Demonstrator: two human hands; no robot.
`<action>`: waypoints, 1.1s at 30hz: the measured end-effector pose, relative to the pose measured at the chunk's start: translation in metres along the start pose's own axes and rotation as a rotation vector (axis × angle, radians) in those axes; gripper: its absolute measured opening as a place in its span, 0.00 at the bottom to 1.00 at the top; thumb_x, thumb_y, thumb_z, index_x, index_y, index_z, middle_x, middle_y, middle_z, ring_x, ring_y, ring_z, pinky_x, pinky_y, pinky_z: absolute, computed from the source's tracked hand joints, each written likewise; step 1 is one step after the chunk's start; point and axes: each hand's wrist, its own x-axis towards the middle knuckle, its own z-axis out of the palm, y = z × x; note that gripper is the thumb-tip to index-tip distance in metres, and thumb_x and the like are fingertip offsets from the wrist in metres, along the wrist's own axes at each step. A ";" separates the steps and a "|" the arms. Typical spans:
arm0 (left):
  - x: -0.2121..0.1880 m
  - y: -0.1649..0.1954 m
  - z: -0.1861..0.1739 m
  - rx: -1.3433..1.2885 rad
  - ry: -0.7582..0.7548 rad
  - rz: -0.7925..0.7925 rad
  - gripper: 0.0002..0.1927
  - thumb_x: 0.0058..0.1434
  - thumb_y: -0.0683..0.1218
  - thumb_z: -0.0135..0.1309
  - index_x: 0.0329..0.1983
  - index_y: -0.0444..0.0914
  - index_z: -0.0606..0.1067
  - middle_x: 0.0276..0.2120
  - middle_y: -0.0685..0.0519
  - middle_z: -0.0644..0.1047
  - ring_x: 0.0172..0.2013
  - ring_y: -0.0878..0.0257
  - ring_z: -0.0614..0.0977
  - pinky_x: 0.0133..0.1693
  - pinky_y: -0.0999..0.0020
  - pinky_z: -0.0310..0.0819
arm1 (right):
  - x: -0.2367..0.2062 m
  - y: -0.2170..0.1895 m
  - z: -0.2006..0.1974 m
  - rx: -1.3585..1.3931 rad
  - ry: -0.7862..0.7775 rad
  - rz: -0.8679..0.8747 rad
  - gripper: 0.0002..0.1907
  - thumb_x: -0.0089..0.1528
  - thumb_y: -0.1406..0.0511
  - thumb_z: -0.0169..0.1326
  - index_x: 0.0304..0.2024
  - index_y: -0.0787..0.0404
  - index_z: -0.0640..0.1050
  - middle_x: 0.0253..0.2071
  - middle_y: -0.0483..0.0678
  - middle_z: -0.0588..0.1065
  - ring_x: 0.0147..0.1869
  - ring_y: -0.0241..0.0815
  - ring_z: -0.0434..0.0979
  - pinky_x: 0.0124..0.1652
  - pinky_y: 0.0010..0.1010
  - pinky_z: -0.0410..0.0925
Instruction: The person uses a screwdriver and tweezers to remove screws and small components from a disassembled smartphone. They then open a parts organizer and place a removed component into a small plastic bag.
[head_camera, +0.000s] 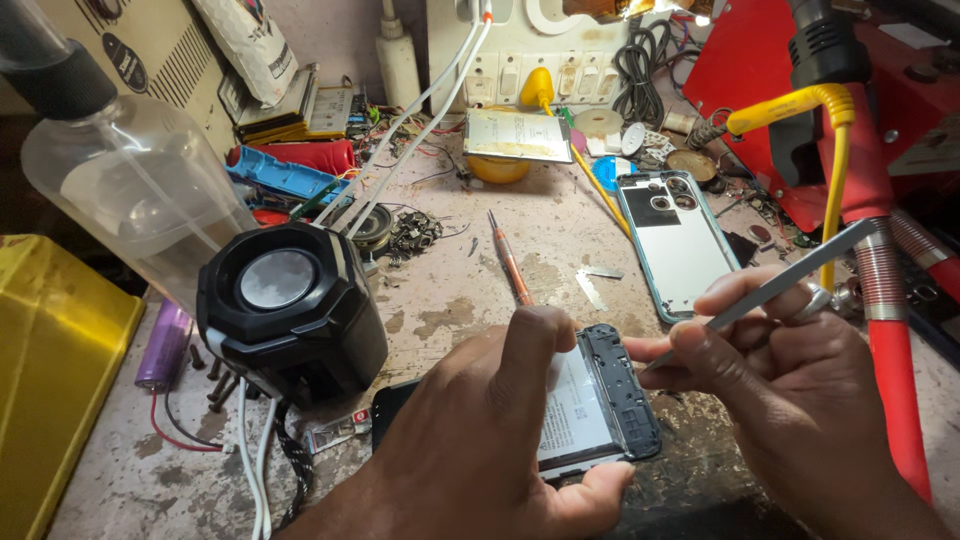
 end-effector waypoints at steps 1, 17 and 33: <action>0.000 0.000 0.000 -0.002 -0.002 -0.005 0.41 0.49 0.54 0.69 0.57 0.29 0.62 0.34 0.39 0.77 0.36 0.42 0.83 0.42 0.50 0.78 | 0.000 -0.001 0.001 -0.012 0.005 0.010 0.09 0.69 0.69 0.53 0.50 0.65 0.71 0.37 0.61 0.84 0.42 0.47 0.89 0.41 0.36 0.82; -0.002 -0.006 0.006 0.051 0.047 0.093 0.41 0.48 0.55 0.70 0.57 0.30 0.64 0.40 0.37 0.77 0.43 0.41 0.82 0.48 0.50 0.77 | 0.003 0.000 0.006 -0.032 0.027 0.014 0.08 0.68 0.68 0.53 0.48 0.64 0.69 0.36 0.60 0.83 0.40 0.47 0.88 0.39 0.36 0.83; -0.001 -0.005 0.004 0.027 0.006 0.027 0.41 0.50 0.55 0.69 0.56 0.30 0.61 0.36 0.38 0.77 0.39 0.41 0.82 0.44 0.51 0.78 | 0.002 -0.007 0.008 -0.056 -0.024 -0.055 0.08 0.68 0.68 0.54 0.46 0.62 0.69 0.37 0.58 0.83 0.41 0.46 0.88 0.39 0.36 0.83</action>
